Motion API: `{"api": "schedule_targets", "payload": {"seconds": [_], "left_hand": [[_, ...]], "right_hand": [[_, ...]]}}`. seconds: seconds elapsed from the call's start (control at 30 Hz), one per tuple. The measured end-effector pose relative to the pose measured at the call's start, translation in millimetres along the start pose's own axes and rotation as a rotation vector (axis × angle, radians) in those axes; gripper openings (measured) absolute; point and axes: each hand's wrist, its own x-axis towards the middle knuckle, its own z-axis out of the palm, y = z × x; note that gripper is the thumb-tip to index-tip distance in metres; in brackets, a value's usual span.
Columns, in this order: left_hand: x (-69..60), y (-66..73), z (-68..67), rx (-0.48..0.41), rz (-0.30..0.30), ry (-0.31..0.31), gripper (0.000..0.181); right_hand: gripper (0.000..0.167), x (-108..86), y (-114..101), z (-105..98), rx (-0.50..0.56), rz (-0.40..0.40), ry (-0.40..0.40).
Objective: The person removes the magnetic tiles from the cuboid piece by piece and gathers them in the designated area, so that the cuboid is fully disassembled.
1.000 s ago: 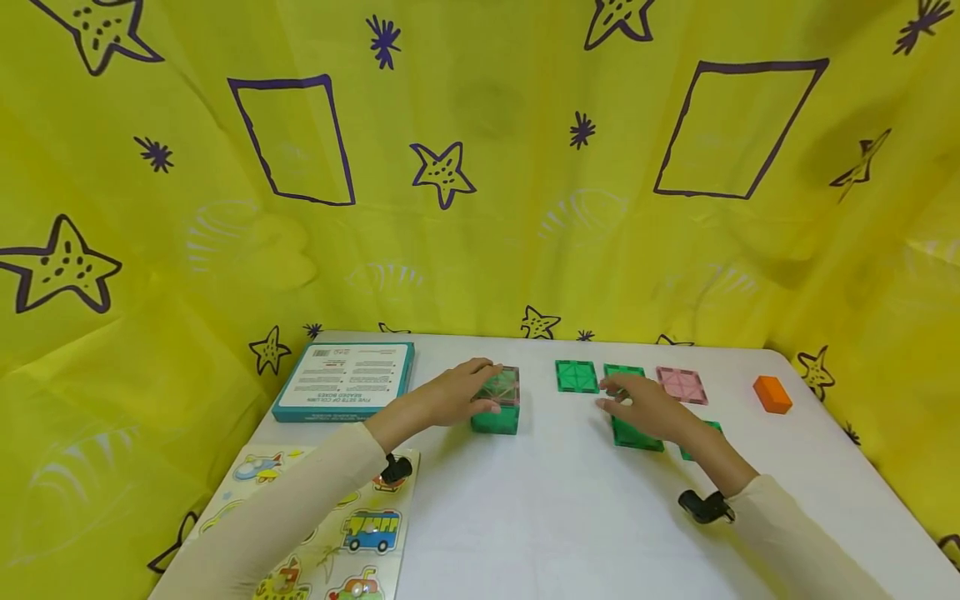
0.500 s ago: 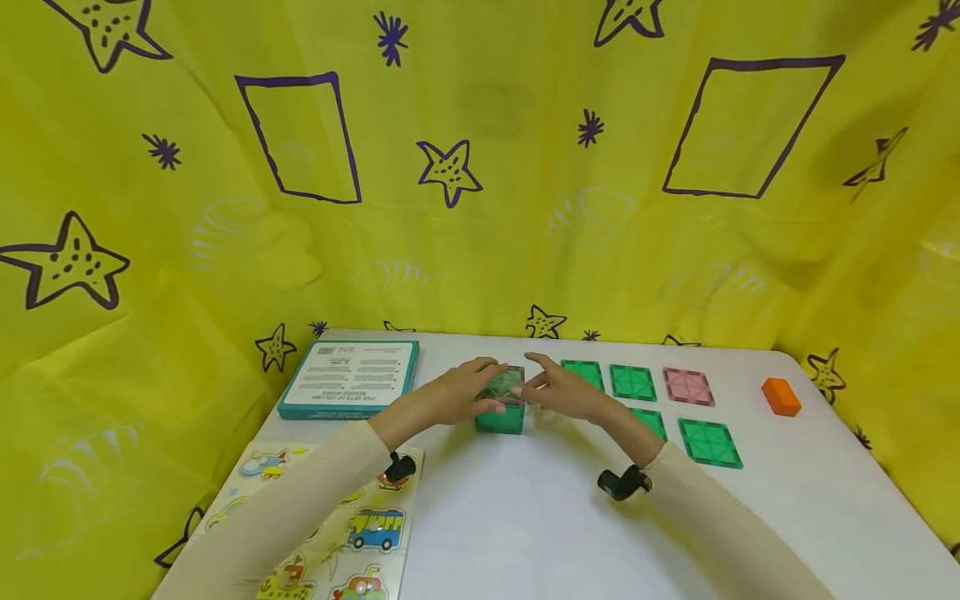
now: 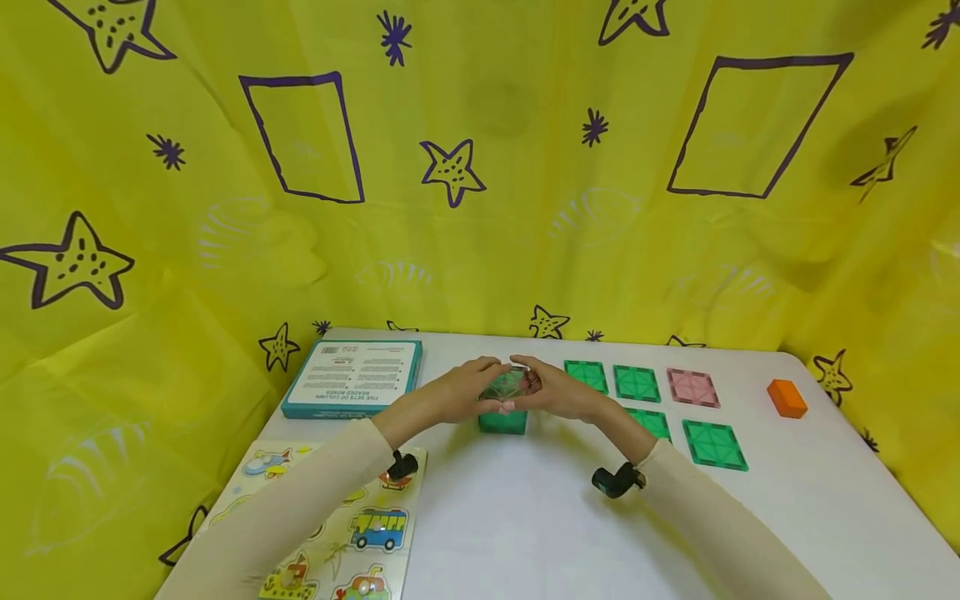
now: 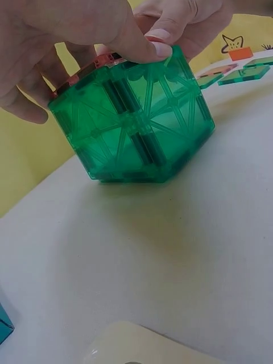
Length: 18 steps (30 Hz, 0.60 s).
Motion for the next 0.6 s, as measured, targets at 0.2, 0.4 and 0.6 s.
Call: {"api": "schedule_targets", "payload": {"seconds": [0.2, 0.4, 0.6], "left_hand": [[0.3, -0.9, -0.1, 0.004, -0.007, 0.002, 0.071], [1.0, -2.7, -0.2, -0.002, 0.003, 0.007, 0.071], [0.0, -2.6, -1.3, -0.005, -0.006, -0.001, 0.074]], "right_hand": [[0.082, -1.9, -2.0, 0.5, -0.059, -0.046, -0.003], [0.079, -3.9, -2.3, 1.2, -0.112, -0.069, 0.012], [0.076, -5.8, -0.6, 0.3, -0.141, -0.086, 0.016]]}}
